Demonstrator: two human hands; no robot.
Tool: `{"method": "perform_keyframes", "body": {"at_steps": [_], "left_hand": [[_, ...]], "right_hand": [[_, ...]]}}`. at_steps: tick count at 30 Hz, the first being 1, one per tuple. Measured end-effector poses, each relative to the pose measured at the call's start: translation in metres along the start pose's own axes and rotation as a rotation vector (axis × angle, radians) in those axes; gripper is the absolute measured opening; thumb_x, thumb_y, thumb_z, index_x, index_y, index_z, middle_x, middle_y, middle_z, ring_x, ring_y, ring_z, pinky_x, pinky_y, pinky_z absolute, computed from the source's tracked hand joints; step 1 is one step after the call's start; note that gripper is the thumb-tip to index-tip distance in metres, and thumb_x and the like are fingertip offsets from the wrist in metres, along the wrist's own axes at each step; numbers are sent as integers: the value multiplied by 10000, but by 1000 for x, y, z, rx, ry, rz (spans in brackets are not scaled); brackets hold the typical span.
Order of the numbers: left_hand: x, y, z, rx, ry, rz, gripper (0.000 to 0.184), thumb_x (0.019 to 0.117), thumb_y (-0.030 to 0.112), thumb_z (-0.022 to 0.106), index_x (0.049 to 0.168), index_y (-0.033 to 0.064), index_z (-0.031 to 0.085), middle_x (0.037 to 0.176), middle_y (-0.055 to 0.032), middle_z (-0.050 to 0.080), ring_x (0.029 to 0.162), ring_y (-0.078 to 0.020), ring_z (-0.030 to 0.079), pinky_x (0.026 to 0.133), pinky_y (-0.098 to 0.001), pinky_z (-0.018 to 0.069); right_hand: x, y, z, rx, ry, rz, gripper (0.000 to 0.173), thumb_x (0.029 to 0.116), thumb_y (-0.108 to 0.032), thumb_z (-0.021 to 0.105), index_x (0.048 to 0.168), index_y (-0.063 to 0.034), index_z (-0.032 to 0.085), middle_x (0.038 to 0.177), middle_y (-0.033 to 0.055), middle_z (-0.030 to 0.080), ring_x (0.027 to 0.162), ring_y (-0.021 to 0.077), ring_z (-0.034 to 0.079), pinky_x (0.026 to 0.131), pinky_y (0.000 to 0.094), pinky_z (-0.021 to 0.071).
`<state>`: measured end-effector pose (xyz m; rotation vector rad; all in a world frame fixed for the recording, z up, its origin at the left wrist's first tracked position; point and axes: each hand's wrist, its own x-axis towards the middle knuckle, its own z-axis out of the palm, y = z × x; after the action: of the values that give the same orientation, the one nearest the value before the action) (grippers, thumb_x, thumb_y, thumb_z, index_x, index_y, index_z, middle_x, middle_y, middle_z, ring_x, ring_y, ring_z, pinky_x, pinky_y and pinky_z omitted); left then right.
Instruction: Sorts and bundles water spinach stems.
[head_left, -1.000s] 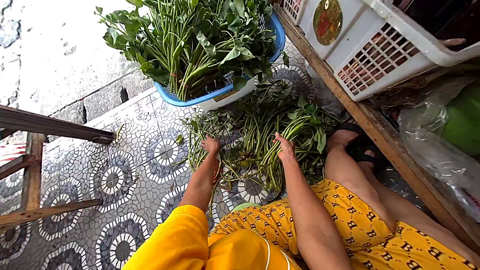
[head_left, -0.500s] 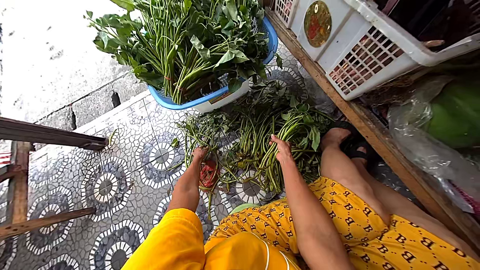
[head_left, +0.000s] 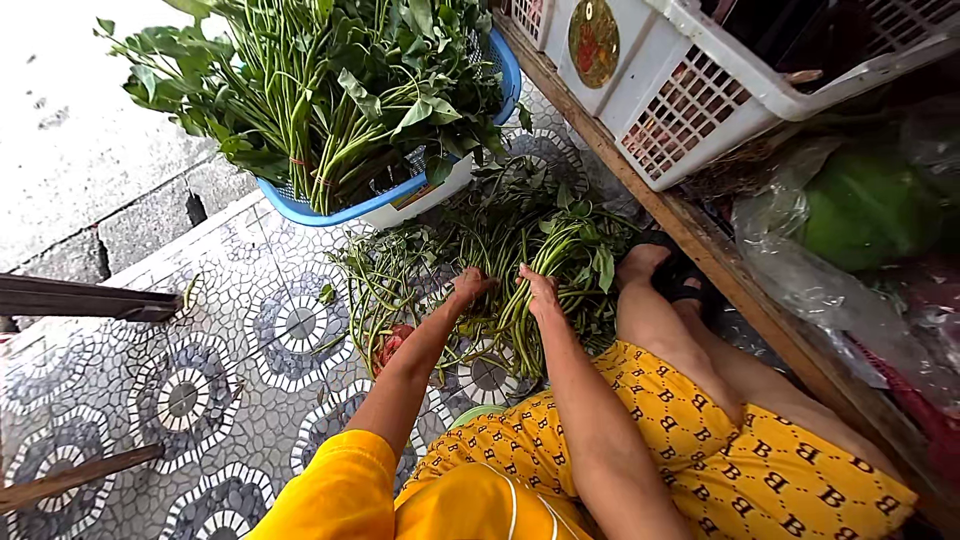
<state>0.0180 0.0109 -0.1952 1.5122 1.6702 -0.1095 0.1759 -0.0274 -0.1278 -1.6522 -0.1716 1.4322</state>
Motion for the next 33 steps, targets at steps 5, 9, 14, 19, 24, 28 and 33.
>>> {"method": "perform_keyframes", "body": {"at_steps": [5,9,14,19,24,28,33], "left_hand": [[-18,13,1,-253,109,-23,352,1012,223,616,1236,-47,645,1174,-288,665,1131,-429,635,983,-614,479],[-72,21,-11,-447,177,232,297,1029,107,595,1283,-45,599,1133,-231,688,1027,-315,684,955,-501,533],[-95,27,-18,-436,138,334,433,1027,89,579,1450,20,519,1183,-202,683,1022,-273,683,944,-454,541],[-90,43,-22,-817,275,331,297,1033,169,615,1284,15,657,1122,-124,718,965,-171,672,884,-377,541],[-87,46,-22,-740,271,346,200,1057,135,557,1136,-20,656,1011,-117,674,890,-164,624,834,-370,517],[-98,32,-23,-554,225,366,241,1083,132,457,1148,-41,612,1112,-162,619,988,-224,604,891,-421,497],[-87,43,-34,-839,183,383,398,1065,198,553,1414,6,558,1318,-171,641,1133,-224,643,1003,-409,514]], "right_hand": [[-1,-5,1,31,9,-6,400,944,-126,749,1243,46,546,962,129,627,737,163,601,707,318,537],[-1,-2,4,19,-72,-32,484,907,-139,788,1287,19,534,996,122,647,770,167,606,742,345,539],[-5,0,10,-9,-183,-51,500,862,-155,831,1247,18,563,961,115,670,820,175,628,789,367,539],[-10,-7,8,-96,-211,-76,568,806,-105,866,1269,49,576,1183,196,645,1070,259,608,943,450,504],[-13,-9,8,73,-200,-53,492,831,-73,831,1243,14,576,1009,120,662,878,185,625,814,375,542],[-12,-20,2,238,-252,-50,337,921,-89,749,1217,-50,592,812,28,654,670,101,615,671,277,557],[-17,-16,7,154,-301,-31,454,885,-84,787,1291,-49,587,1022,85,664,842,151,630,767,332,557]]}}
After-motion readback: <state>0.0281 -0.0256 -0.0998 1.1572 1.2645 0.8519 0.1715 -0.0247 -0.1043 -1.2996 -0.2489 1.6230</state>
